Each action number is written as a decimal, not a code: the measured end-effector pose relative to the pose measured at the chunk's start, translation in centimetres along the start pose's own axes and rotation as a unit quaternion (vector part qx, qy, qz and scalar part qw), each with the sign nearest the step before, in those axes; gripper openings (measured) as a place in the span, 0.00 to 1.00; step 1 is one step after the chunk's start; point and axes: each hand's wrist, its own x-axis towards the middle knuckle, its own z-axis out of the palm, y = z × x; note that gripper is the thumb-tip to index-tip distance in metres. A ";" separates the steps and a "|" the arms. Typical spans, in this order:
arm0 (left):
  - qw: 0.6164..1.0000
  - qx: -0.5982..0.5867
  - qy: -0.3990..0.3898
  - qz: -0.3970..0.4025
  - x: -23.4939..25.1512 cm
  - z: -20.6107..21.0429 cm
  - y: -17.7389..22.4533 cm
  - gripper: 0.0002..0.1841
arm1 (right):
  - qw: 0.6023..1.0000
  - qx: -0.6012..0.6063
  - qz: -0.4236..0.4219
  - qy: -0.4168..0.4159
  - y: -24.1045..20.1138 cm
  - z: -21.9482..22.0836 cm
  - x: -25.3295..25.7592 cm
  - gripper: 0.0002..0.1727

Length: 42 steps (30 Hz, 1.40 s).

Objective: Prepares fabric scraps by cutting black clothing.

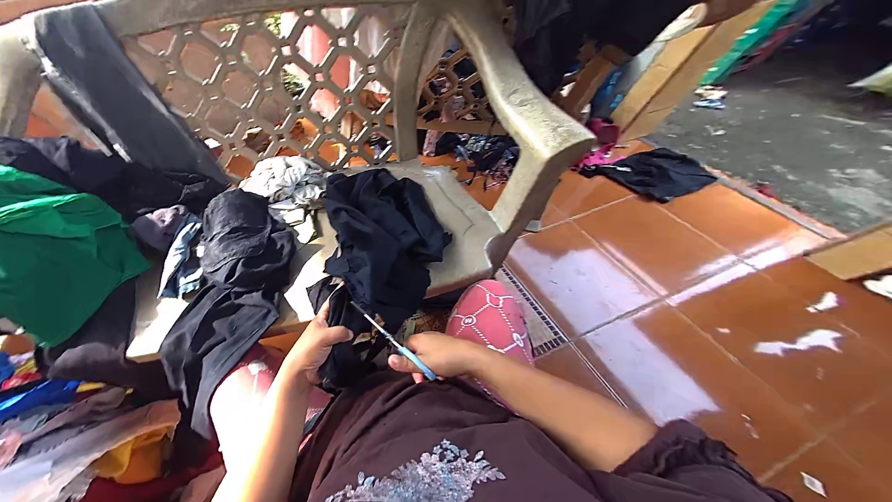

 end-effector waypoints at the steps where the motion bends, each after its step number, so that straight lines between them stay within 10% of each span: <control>1: 1.000 0.002 0.002 0.002 -0.1 0.2 0.0 0.45 | 1.000 -0.005 0.006 0.006 -0.5 0.1 0.2 0.35; 15: 0.994 0.105 -0.004 0.000 -1.4 -0.7 0.9 0.37 | 0.998 -0.022 0.023 0.061 -3.8 0.9 1.9 0.35; 23: 0.998 0.036 0.039 -0.022 -1.0 -0.8 0.5 0.15 | 0.995 0.068 0.005 0.077 -2.3 1.6 2.4 0.25; 42: 0.998 0.060 0.027 0.007 -1.2 -1.3 0.6 0.23 | 0.976 0.214 0.007 0.046 -3.1 2.3 2.0 0.21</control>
